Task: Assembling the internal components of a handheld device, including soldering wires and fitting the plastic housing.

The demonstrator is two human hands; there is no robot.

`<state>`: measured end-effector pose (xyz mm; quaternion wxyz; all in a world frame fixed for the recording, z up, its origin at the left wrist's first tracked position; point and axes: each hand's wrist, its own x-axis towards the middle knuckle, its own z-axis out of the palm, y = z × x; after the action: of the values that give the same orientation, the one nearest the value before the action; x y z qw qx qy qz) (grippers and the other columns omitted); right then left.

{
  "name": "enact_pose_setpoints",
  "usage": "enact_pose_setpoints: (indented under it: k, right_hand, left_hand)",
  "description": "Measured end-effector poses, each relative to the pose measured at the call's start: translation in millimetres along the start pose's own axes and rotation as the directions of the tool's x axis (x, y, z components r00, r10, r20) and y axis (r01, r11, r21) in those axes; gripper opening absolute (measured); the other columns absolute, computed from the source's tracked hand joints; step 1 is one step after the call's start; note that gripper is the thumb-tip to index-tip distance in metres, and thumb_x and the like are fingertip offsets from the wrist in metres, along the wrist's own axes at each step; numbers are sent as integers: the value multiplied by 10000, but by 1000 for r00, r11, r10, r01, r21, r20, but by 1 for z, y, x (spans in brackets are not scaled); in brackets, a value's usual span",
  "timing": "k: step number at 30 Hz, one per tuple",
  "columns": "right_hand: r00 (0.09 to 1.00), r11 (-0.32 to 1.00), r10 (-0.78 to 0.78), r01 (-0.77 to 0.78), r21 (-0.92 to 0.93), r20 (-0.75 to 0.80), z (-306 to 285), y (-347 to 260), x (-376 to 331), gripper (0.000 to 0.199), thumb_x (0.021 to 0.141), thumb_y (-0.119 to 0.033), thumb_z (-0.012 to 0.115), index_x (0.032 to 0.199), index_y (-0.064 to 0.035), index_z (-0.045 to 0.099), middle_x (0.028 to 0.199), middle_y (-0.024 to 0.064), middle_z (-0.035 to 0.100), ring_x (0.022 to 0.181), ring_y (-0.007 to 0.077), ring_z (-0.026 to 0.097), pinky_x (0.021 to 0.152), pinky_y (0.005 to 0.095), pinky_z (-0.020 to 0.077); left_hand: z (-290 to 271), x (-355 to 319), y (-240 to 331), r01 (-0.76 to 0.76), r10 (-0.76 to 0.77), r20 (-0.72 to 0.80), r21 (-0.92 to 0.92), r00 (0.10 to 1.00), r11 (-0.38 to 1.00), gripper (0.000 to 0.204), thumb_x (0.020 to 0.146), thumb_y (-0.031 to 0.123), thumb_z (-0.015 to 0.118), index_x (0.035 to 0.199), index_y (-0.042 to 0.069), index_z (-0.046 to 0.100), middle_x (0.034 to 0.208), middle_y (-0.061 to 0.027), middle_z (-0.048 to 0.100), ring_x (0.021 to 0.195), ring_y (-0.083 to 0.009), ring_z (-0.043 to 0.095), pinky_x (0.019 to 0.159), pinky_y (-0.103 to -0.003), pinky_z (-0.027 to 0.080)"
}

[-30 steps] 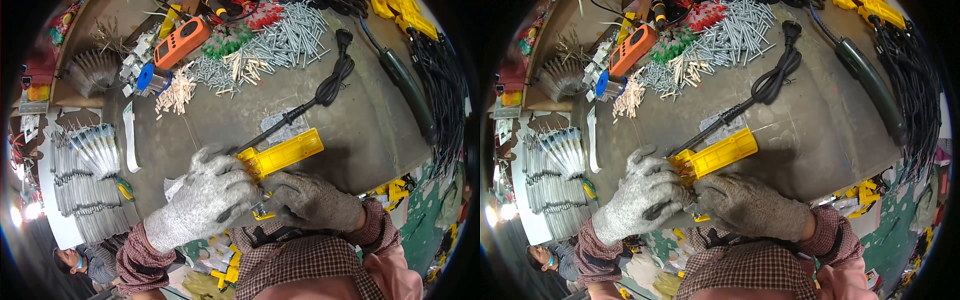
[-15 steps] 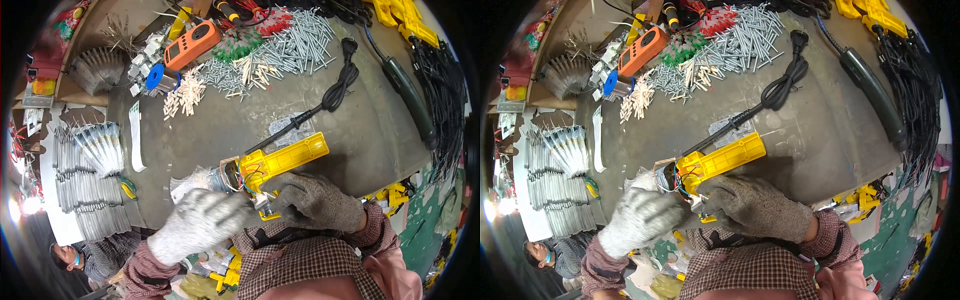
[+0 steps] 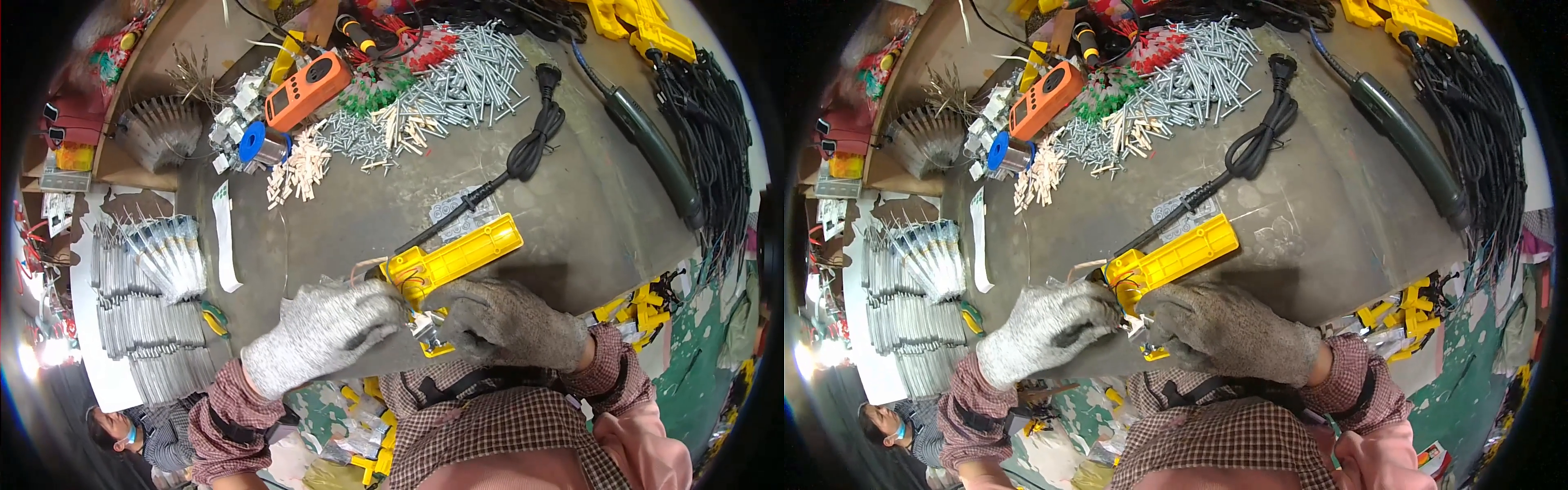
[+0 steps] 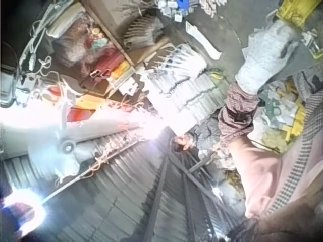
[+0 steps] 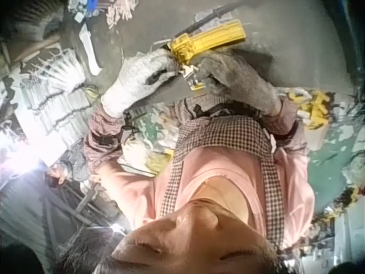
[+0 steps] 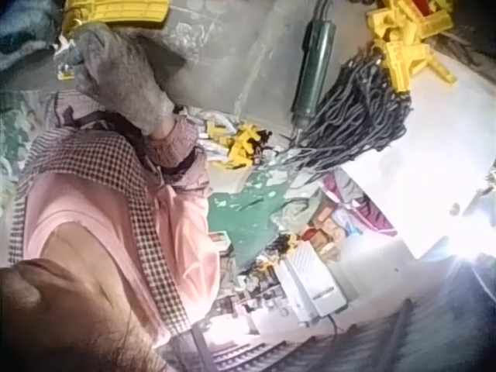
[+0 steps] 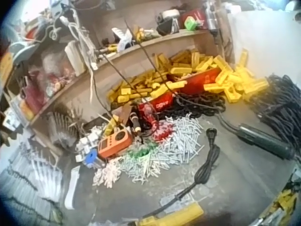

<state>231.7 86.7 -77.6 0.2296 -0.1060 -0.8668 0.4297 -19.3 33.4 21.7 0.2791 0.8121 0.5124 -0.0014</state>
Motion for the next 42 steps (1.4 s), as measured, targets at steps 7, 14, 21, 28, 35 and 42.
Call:
enact_pose_setpoints:
  k: [7,14,21,28,35,42]
  right_hand:
    - [999,999,33,-33,-5,-16,1,-1,0,364,784,-181,732,1089,-51,584,1081,143,600,988,337,622,836,452,510]
    - [999,999,32,-32,-28,-17,1,-2,0,401,800,-234,738,1121,-51,582,1089,133,598,1012,330,616,868,453,495]
    - [999,996,2,-6,-94,-49,6,0,-1,365,830,-247,701,1115,-53,583,1116,131,603,1031,323,621,882,446,493]
    - [1000,999,11,-11,-39,4,2,0,0,380,827,-267,707,1120,-59,584,1161,136,606,1077,308,619,917,440,484]
    - [997,998,63,-62,-32,41,1,-4,1,271,815,-209,707,1033,-78,612,1211,114,617,1107,305,615,953,433,473]
    - [999,997,32,-30,-68,29,3,-1,-1,437,879,-286,663,1228,-31,593,1242,160,604,1146,310,603,1014,439,444]
  left_hand:
    - [10,-4,6,-53,53,15,50,999,997,180,830,176,714,999,140,667,1029,-40,670,857,-255,688,691,-379,553]
    - [17,-8,-8,-109,129,-140,139,982,984,278,810,185,648,1083,143,680,1063,-34,642,782,-214,694,634,-353,554]
    - [12,-6,10,-97,95,24,127,995,987,268,817,163,644,1081,129,675,1098,-21,647,774,-215,695,646,-341,558]
    - [29,-19,8,-187,196,8,328,981,926,386,829,174,626,1211,117,640,1127,-60,644,757,-221,691,648,-345,571]
    - [22,-16,-1,-175,163,70,262,984,949,365,806,147,621,1163,72,647,1166,-112,638,894,-245,693,684,-361,583]
    - [19,-6,8,-52,43,-157,-54,987,997,170,852,131,717,997,77,648,955,-80,667,831,-252,687,651,-365,540]
